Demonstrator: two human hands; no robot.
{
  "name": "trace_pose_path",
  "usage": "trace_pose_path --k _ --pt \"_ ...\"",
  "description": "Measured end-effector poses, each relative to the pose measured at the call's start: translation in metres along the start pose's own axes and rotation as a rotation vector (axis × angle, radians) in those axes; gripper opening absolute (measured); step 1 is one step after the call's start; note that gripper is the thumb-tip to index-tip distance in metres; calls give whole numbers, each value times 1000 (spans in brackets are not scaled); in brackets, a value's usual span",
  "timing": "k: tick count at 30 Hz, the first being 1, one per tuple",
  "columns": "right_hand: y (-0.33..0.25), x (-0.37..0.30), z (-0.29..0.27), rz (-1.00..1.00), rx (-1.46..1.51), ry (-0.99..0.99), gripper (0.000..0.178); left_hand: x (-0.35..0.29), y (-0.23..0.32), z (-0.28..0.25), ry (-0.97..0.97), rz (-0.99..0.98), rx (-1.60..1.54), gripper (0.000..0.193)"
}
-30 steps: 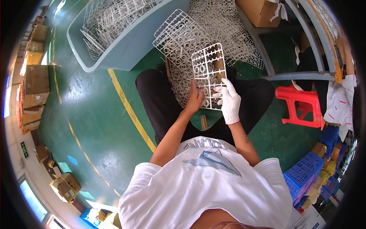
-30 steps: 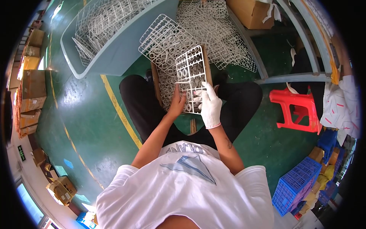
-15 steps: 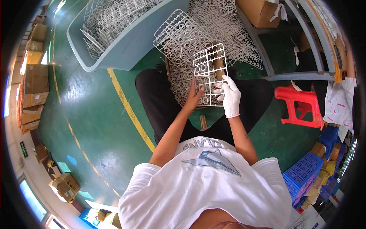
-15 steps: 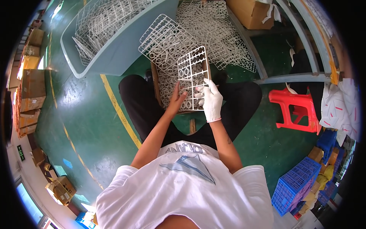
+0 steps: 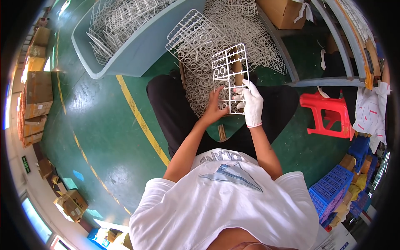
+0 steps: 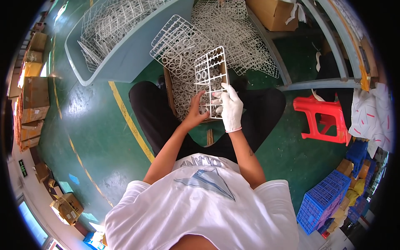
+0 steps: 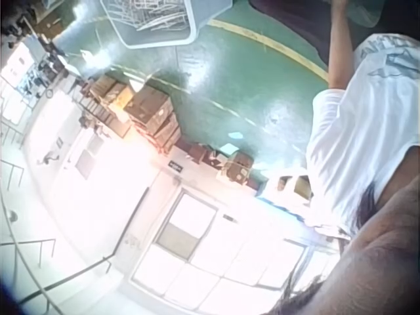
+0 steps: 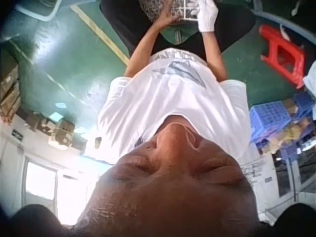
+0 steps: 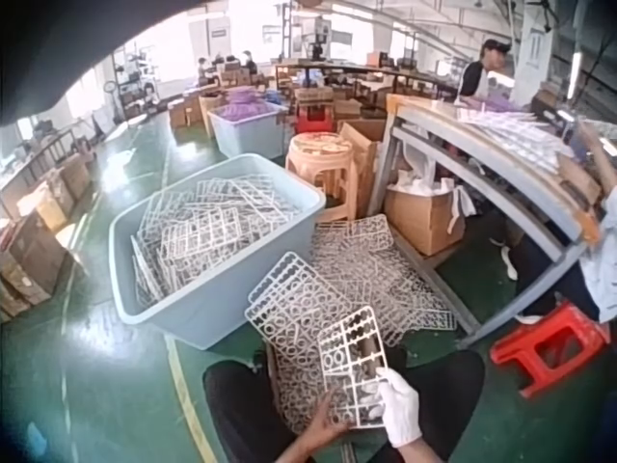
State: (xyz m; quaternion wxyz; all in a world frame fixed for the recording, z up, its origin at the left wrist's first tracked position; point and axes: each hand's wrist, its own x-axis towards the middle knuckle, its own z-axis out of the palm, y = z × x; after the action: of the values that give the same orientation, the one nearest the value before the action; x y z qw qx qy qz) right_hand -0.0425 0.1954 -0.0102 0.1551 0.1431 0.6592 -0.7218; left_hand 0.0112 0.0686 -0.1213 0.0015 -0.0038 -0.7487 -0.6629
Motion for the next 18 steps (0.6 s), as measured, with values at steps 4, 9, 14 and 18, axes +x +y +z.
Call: trace_pose_path --k 4,9,14,18 --pt "2 3 5 -3 -4 3 38 -3 -9 4 -1 61 24 76" --pt "-4 16 -5 6 39 64 41 -6 -18 4 -73 70 225 61" --pt "-7 23 -18 -6 15 103 41 -3 -2 4 41 -163 -420 53" --pt "17 40 -32 -23 -197 115 40 2 -4 -12 138 -362 -780 44"
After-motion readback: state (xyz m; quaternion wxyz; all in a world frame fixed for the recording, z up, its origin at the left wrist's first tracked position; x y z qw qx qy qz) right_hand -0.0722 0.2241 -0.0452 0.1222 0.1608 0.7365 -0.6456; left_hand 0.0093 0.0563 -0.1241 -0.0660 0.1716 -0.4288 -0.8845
